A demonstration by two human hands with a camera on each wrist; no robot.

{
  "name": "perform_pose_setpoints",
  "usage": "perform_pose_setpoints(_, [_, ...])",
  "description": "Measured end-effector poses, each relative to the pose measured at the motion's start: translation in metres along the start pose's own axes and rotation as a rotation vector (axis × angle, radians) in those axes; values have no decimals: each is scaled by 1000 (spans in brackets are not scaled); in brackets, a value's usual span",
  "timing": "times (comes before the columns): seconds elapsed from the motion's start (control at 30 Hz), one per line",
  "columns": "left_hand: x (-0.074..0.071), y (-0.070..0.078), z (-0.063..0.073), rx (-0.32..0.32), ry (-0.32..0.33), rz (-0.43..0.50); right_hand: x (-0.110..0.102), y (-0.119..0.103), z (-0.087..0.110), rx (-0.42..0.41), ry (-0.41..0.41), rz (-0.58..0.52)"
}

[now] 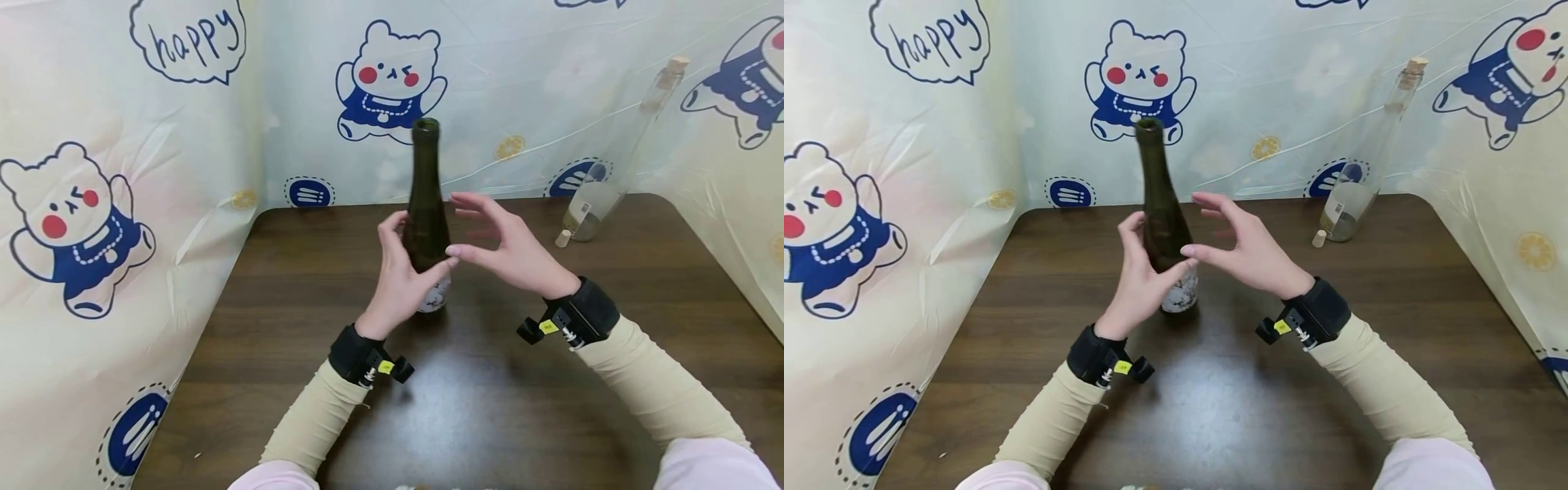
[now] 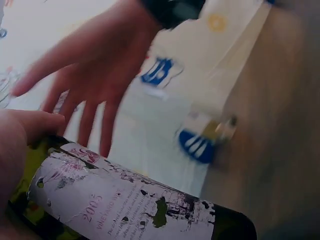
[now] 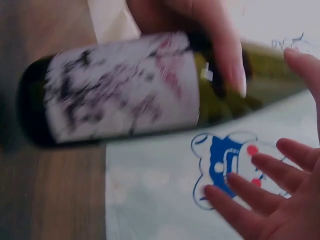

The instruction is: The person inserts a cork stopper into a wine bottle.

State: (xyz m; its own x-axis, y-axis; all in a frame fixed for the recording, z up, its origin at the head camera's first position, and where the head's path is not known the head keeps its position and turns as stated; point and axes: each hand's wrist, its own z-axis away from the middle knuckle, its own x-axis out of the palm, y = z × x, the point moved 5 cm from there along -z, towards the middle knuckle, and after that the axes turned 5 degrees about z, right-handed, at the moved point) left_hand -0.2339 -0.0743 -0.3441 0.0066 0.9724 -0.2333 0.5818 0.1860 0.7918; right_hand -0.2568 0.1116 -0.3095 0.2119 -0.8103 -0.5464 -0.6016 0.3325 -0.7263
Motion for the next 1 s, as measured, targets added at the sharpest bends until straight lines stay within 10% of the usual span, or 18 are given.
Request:
perform_pose_setpoints(0.27, [43, 1, 14, 74, -125, 96, -2, -15, 12, 36, -91, 37])
perform_pose_setpoints(0.37, [46, 15, 17, 63, -151, 123, -4, -16, 18, 60, -114, 67])
perform_pose_setpoints(1.0, [59, -15, 24, -3, -216, 139, -6, -4, 32, 104, -146, 76])
